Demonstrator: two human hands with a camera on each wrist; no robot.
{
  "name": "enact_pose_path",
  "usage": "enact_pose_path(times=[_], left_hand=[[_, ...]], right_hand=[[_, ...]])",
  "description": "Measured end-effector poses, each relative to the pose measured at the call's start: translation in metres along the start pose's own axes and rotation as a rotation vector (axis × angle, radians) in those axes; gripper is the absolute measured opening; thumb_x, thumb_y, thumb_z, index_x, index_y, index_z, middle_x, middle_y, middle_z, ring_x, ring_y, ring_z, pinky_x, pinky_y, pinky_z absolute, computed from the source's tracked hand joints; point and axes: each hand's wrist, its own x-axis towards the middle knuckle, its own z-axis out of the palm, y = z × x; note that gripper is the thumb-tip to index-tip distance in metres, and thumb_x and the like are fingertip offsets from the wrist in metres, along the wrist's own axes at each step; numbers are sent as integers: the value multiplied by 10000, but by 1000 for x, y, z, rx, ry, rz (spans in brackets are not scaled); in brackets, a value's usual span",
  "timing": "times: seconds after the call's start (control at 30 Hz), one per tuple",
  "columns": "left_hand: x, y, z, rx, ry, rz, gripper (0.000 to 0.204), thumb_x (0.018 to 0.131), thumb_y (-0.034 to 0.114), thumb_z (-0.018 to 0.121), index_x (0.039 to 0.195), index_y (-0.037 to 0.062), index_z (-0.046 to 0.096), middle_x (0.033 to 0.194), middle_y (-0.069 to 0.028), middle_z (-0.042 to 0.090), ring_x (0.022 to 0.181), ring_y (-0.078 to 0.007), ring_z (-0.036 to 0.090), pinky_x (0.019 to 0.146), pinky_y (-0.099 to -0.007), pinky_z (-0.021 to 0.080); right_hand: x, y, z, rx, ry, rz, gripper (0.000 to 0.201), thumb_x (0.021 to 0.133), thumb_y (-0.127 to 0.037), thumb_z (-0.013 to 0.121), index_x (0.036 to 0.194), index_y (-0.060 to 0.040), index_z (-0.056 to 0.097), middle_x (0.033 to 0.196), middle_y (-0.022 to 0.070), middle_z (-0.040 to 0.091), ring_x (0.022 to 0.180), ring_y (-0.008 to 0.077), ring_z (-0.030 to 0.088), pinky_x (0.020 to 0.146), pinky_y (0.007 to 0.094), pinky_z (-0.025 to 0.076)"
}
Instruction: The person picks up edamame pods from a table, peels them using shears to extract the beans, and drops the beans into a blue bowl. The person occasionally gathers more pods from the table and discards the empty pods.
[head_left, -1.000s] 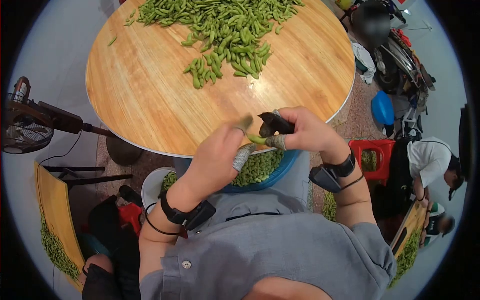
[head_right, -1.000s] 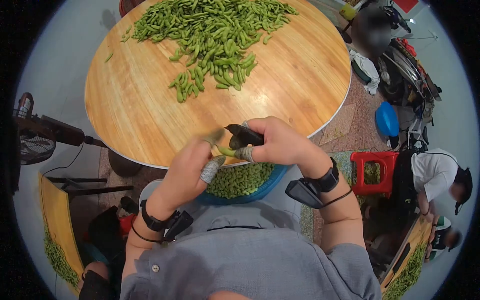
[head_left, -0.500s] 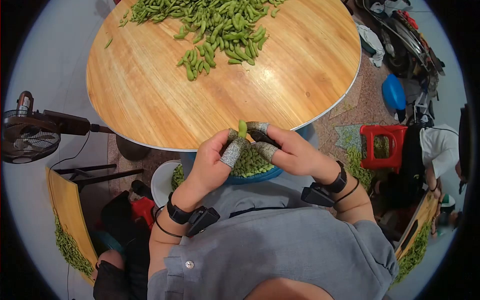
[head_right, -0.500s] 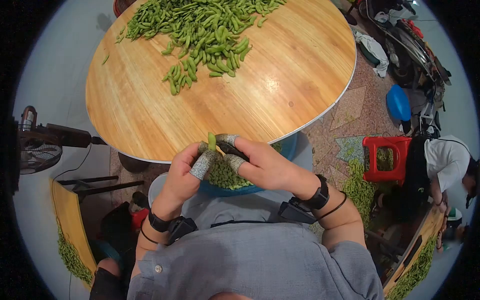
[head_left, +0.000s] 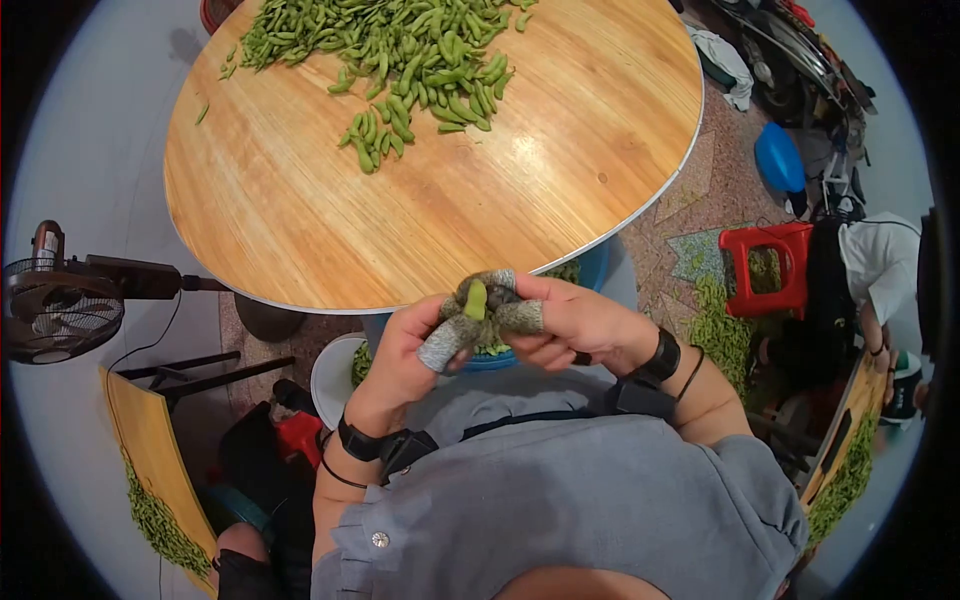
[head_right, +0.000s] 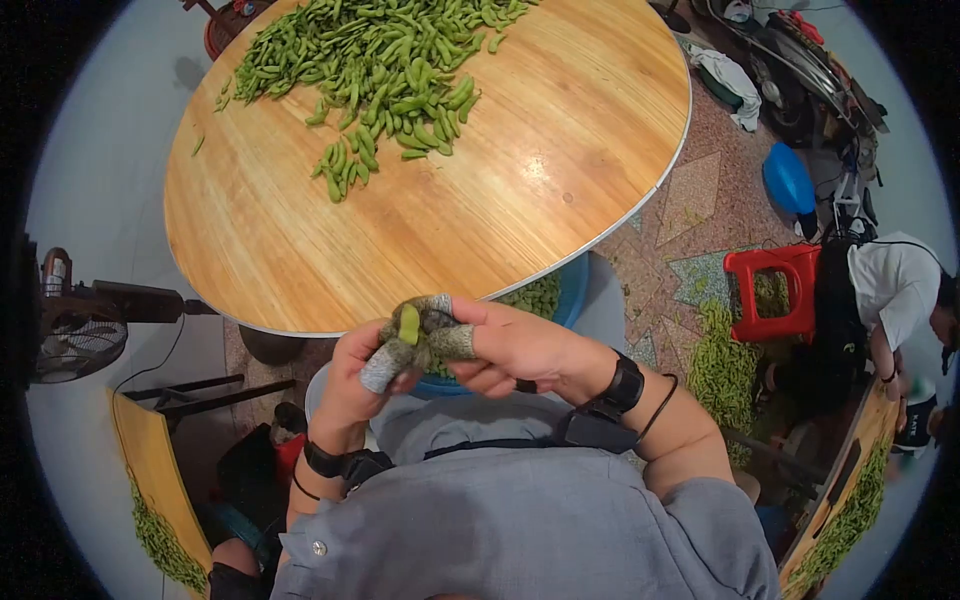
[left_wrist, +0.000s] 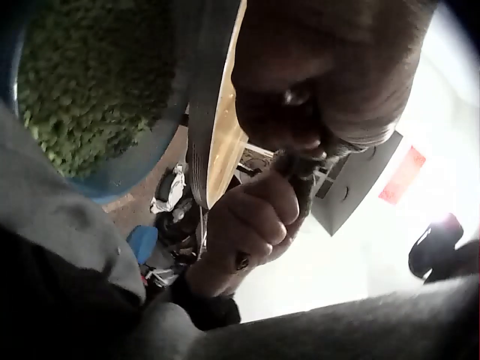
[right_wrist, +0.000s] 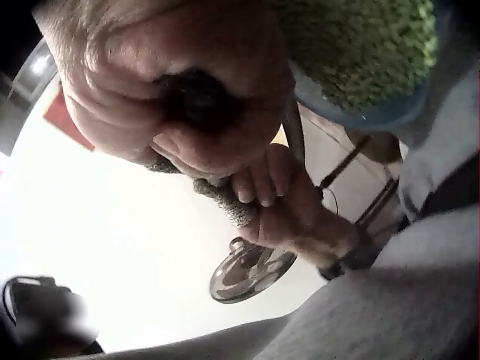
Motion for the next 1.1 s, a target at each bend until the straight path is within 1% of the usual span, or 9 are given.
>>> enact_pose_path(times=[0.2, 0.3, 0.4, 0.5, 0.53, 0.6, 0.7, 0.83, 1.1], left_hand=[[-3, -16, 4, -443, 27, -327, 166, 876, 148, 615, 945, -1, 587, 704, -10, 573, 580, -108, 517, 541, -277, 443], [-2, -15, 8, 819, 231, 267, 187, 734, 95, 681, 853, 24, 555, 703, -133, 576, 589, -251, 566, 534, -332, 456], [-1, -25, 1, 1107, 255, 475, 142, 815, 138, 639, 886, 28, 581, 681, -55, 584, 595, -131, 589, 548, -285, 459], [-7, -18, 10, 518, 240, 68, 133, 753, 54, 623, 855, 16, 546, 697, -120, 569, 614, -260, 583, 550, -333, 465], [-9, -19, 12, 518, 236, 59, 133, 753, 54, 623, 855, 16, 546, 697, -120, 569, 614, -260, 583, 550, -333, 465], [-14, -20, 13, -159, 222, -200, 52, 816, 39, 552, 861, 15, 543, 679, -102, 557, 600, -194, 585, 548, -308, 457], [-16, -23, 13, 285, 148, -149, 53, 862, 24, 477, 869, 14, 530, 664, -75, 553, 585, -137, 569, 532, -281, 448], [-21, -27, 20, 85, -158, -355, 58, 830, -20, 451, 846, 0, 504, 673, -55, 572, 569, -129, 563, 514, -274, 451], [-18, -38, 20, 80, -332, -385, 95, 829, -20, 435, 862, 4, 521, 700, -41, 575, 583, -112, 557, 535, -255, 450]], right_hand=[[4, 4, -7, -50, 30, 11, 427, 927, -83, 335, 1337, -193, 390, 675, -64, 357, 498, 20, 260, 432, 177, 223], [9, 10, -3, -210, 114, -17, 437, 901, -68, 325, 1316, -185, 397, 701, -61, 380, 525, 26, 292, 444, 189, 259], [14, 18, -7, -245, 163, -66, 436, 939, -87, 356, 1364, -187, 364, 693, -69, 361, 533, 22, 266, 455, 179, 215], [13, 23, -11, -229, 145, -70, 430, 947, -114, 376, 1369, -198, 357, 697, -70, 354, 526, 23, 268, 456, 178, 217], [10, 22, -13, -275, 120, -64, 424, 923, -110, 402, 1342, -170, 382, 739, -49, 416, 550, 38, 338, 480, 200, 297], [9, 23, -17, -314, 90, -58, 418, 898, -105, 428, 1314, -143, 407, 782, -28, 478, 573, 53, 407, 504, 223, 376], [22, 37, -32, -861, 298, -591, 412, 884, -159, 623, 1250, -36, 480, 872, -25, 562, 709, 49, 487, 605, 221, 427], [18, 52, -45, -986, 377, -298, 321, 791, -190, 724, 1030, -21, 592, 829, -14, 584, 764, 52, 472, 669, 248, 442], [19, 61, -54, -1120, 377, -298, 256, 733, -200, 683, 867, -9, 579, 699, 141, 583, 621, 175, 550, 595, 323, 456]])
